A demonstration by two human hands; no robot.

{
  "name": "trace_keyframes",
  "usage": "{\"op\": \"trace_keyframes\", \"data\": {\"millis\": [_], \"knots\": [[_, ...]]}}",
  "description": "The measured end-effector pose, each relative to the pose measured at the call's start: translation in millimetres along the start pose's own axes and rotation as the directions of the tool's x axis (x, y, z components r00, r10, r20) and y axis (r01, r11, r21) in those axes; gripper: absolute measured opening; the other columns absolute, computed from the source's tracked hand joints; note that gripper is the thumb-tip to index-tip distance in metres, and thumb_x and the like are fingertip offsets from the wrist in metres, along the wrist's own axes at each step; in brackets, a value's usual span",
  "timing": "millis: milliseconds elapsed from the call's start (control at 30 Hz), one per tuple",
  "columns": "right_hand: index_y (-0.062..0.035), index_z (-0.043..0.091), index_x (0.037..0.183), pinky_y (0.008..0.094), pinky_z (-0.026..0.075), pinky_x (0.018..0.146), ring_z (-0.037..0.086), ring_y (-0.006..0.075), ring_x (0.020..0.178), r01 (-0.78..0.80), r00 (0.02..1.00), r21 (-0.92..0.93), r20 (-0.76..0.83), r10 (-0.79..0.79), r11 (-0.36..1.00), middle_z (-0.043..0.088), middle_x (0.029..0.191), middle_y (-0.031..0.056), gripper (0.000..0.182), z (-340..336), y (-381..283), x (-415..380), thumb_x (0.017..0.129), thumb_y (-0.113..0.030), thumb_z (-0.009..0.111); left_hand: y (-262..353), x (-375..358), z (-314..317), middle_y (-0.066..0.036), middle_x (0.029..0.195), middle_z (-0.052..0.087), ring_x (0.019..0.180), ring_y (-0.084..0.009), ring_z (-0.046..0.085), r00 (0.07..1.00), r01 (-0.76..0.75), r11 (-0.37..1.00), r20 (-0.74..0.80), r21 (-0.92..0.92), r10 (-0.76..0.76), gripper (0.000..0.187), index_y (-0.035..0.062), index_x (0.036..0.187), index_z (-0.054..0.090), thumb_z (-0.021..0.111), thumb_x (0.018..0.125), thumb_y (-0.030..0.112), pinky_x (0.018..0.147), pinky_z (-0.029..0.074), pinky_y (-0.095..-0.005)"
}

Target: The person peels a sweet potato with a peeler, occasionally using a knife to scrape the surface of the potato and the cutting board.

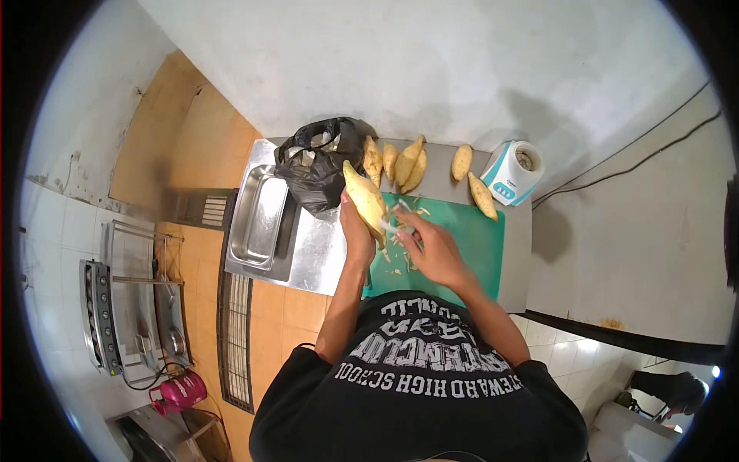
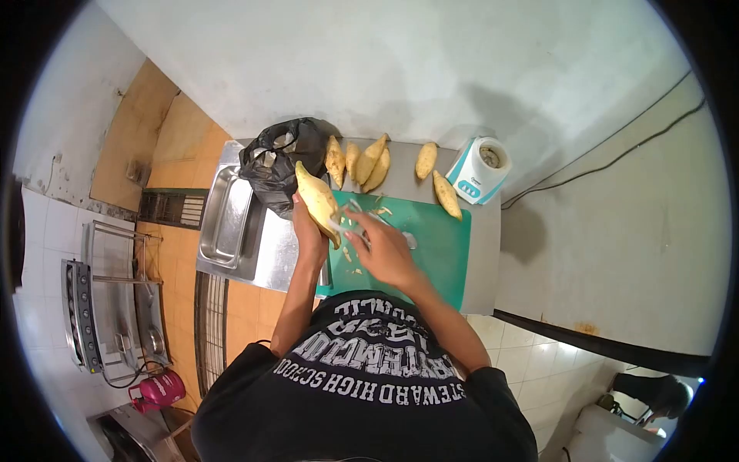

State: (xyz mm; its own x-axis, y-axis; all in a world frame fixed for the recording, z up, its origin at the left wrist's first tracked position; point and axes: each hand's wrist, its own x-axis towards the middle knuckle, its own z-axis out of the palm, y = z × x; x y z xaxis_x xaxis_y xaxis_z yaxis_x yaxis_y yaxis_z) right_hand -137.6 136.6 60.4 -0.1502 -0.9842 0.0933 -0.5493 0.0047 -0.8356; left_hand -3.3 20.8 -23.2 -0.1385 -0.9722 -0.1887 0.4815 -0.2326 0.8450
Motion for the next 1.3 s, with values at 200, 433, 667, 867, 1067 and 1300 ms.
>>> {"op": "trace_keyframes", "data": {"millis": [200,433,667,867,1067,1300], "knots": [[-0.0086,0.061,0.129,0.0489,0.051,0.076,0.066,0.0398,0.089,0.037,0.999,-0.064,-0.010,-0.038,0.997,0.070,0.104,0.0204,0.035,-3,-12,31,0.097,-0.024,0.063,7,-14,17,-0.015,0.140,0.053,0.126,-0.0219,0.052,0.972,-0.161,0.979,0.191,0.122,0.137,0.056,-0.0011,0.149,0.040,0.027,0.112,0.039,0.107,0.041,-0.0348],[-0.0103,0.060,0.130,0.0522,0.051,0.082,0.066,0.0419,0.094,0.014,1.000,-0.037,0.028,-0.013,0.999,0.069,0.113,0.0212,0.036,8,11,-3,0.098,-0.028,0.060,12,-11,12,-0.014,0.134,0.055,0.121,-0.0214,0.056,0.985,-0.150,0.982,0.101,0.113,0.139,0.055,0.0010,0.148,0.040,0.028,0.112,0.040,0.102,0.046,-0.0355],[-0.0117,0.061,0.133,0.0458,0.052,0.076,0.068,0.0390,0.087,-0.108,0.987,0.002,0.124,0.106,0.994,0.071,0.104,0.0198,0.039,5,17,-21,0.097,-0.026,0.063,32,-8,15,-0.013,0.123,0.059,0.110,-0.0206,0.060,0.992,-0.126,0.992,0.013,0.014,0.126,0.054,0.0051,0.143,0.043,0.029,0.111,0.046,0.094,0.050,-0.0350],[-0.0089,0.060,0.133,0.0417,0.053,0.074,0.069,0.0325,0.078,0.086,0.996,-0.011,-0.029,-0.086,0.996,0.071,0.094,0.0200,0.039,-7,-5,17,0.097,-0.023,0.065,15,-16,17,-0.015,0.140,0.054,0.125,-0.0226,0.055,0.975,-0.109,0.986,0.206,0.129,0.081,0.056,-0.0010,0.149,0.040,0.026,0.112,0.039,0.106,0.043,-0.0344],[-0.0100,0.059,0.134,0.0439,0.054,0.075,0.069,0.0348,0.080,0.104,0.993,-0.062,-0.046,-0.107,0.993,0.071,0.108,0.0190,0.040,5,-1,13,0.098,-0.025,0.064,16,-24,25,-0.015,0.137,0.055,0.122,-0.0216,0.057,0.987,-0.050,0.998,0.155,0.049,0.041,0.056,0.0012,0.150,0.039,0.026,0.112,0.040,0.103,0.046,-0.0351],[-0.0116,0.061,0.132,0.0444,0.054,0.074,0.069,0.0352,0.081,0.061,0.996,-0.093,-0.054,-0.066,0.994,0.070,0.118,0.0157,0.038,8,4,-3,0.097,-0.024,0.064,0,-24,15,-0.014,0.125,0.059,0.110,-0.0202,0.062,0.982,-0.002,0.997,0.186,0.079,-0.013,0.054,0.0018,0.146,0.041,0.027,0.112,0.041,0.095,0.051,-0.0344]]}}
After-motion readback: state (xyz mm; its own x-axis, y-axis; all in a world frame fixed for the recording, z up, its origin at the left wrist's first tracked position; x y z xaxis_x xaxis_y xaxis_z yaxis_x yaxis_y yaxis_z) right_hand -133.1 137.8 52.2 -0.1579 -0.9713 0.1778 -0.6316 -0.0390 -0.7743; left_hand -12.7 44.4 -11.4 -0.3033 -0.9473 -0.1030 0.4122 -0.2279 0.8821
